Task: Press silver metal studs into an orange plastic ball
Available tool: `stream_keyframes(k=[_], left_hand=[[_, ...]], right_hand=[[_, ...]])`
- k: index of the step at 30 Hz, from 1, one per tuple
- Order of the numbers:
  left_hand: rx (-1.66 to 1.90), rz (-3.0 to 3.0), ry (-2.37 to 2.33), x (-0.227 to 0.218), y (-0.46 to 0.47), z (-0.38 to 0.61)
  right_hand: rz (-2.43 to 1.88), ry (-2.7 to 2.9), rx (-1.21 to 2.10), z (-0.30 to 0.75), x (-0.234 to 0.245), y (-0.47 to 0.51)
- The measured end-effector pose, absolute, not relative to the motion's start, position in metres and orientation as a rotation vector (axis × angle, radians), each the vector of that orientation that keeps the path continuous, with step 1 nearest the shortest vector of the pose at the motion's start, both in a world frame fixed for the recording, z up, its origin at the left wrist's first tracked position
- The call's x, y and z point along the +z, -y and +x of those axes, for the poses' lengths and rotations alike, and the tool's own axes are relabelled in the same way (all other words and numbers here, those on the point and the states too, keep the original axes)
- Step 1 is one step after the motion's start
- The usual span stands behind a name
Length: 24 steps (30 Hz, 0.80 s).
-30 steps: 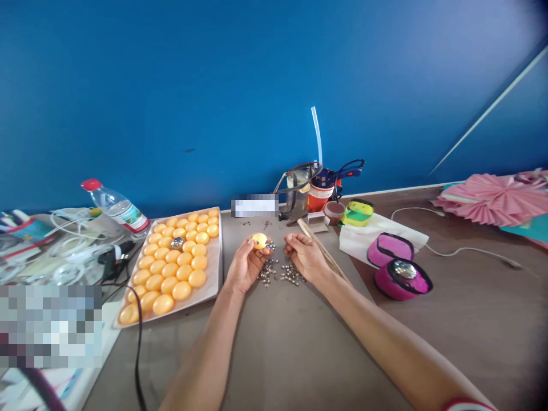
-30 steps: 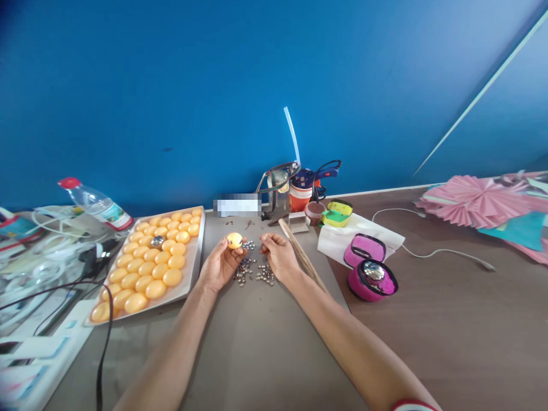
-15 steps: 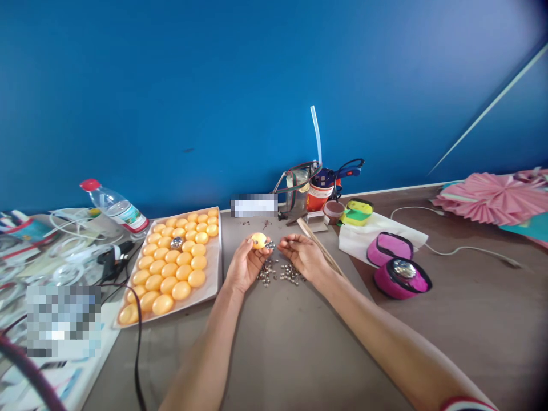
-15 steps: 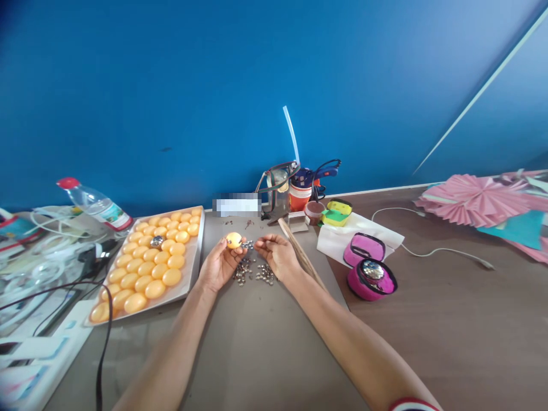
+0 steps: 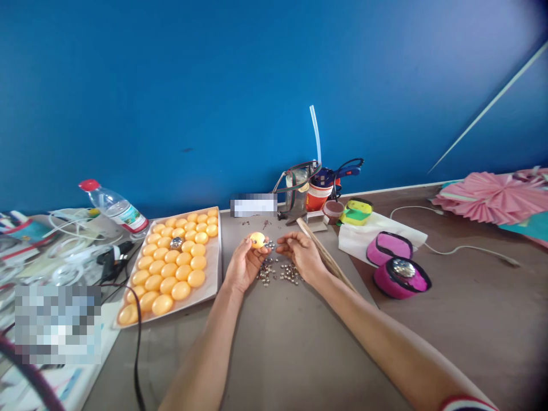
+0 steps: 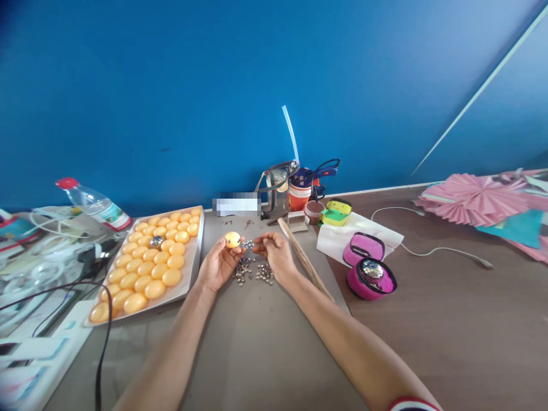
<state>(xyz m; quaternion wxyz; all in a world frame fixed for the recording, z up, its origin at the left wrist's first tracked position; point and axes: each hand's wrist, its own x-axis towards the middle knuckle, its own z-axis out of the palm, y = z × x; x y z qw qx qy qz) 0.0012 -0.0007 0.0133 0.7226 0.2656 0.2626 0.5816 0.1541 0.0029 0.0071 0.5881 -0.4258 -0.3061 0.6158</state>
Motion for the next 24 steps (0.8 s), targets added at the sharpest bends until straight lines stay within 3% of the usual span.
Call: stream_keyframes(k=[9,24], left_hand=[[1.279,0.578,-0.586,0.012,0.0,0.001],[1.274,0.6,-0.606,0.014,0.001,0.002]], right_hand=[[-0.813,0.583,1.49,0.157,0.007,-0.007],[-0.88,0.727,1.572,0.156,0.016,0.001]])
